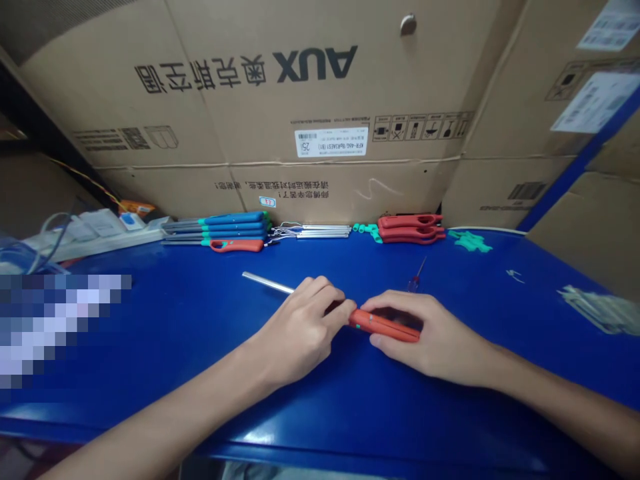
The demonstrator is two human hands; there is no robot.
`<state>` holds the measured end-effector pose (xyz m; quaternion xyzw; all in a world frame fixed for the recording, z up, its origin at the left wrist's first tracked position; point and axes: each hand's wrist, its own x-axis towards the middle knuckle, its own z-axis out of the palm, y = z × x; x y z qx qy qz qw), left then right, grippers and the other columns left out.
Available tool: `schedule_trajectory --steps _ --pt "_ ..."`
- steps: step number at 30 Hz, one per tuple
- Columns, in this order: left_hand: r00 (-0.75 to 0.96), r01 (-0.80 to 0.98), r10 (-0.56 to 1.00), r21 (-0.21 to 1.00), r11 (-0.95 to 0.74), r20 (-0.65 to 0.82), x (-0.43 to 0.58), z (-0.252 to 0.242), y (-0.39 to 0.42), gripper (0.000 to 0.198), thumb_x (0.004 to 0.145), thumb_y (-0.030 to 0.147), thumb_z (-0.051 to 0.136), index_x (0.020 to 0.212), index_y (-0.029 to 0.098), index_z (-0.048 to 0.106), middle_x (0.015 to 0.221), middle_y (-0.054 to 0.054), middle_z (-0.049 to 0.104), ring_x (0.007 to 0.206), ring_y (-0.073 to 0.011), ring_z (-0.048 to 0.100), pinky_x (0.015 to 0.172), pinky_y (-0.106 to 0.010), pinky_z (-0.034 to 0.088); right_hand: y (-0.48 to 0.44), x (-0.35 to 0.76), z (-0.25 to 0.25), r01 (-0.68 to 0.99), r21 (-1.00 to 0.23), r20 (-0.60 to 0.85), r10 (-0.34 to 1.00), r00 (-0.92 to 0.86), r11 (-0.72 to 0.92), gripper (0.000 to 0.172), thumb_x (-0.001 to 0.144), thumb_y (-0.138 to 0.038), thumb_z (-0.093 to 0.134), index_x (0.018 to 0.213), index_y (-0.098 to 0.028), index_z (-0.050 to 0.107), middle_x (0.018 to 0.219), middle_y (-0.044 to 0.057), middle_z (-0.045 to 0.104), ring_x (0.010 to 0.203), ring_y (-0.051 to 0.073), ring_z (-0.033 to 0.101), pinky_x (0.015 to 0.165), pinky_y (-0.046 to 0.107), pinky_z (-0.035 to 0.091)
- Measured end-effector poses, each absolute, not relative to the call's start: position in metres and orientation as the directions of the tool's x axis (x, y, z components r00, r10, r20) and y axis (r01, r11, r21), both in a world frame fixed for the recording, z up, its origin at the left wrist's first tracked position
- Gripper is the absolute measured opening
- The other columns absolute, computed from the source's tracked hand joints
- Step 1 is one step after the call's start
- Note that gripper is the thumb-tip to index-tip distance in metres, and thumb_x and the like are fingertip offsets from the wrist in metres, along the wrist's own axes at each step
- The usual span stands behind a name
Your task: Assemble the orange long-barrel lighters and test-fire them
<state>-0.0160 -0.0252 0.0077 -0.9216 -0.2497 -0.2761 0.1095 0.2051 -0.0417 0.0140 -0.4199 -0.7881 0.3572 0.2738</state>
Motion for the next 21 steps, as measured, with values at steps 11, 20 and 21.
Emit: schedule_trajectory --steps 11,20,21 --pt "0.735 0.526 0.416 -0.063 -0.848 0.536 -0.011 0.001 -0.026 0.023 0.089 0.002 0.044 0.099 0.008 0.064 0.088 -0.012 0.065 0.08 -0.0192 0.053 0.069 -0.034 0.048 -0.043 0.206 -0.001 0.498 -0.52 0.456 0.719 -0.525 0.694 0.008 0.092 -0.019 0.054 0.096 -0.02 0.06 0.102 0.008 0.066 0.093 0.018 0.062 0.085 0.031 0.05" --pt "0.766 0.531 0.43 -0.092 -0.843 0.478 -0.009 -0.004 -0.025 0.022 0.089 0.004 0.047 0.099 0.008 0.066 0.085 -0.008 0.068 0.076 -0.0202 0.058 0.067 -0.035 0.042 -0.04 0.204 -0.014 0.464 -0.486 0.555 0.671 -0.491 0.741 0.008 0.092 -0.012 0.055 0.095 -0.017 0.06 0.093 0.006 0.067 0.085 0.016 0.062 0.078 0.029 0.051" --pt "0.766 0.532 0.433 -0.089 -0.842 0.476 -0.01 -0.004 -0.025 0.022 0.089 0.004 0.047 0.098 0.008 0.066 0.085 -0.008 0.068 0.075 -0.02 0.058 0.067 -0.035 0.042 -0.04 0.203 -0.016 0.456 -0.474 0.578 0.657 -0.485 0.753 0.009 0.092 -0.011 0.055 0.094 -0.017 0.061 0.092 0.006 0.067 0.084 0.016 0.062 0.078 0.029 0.051"
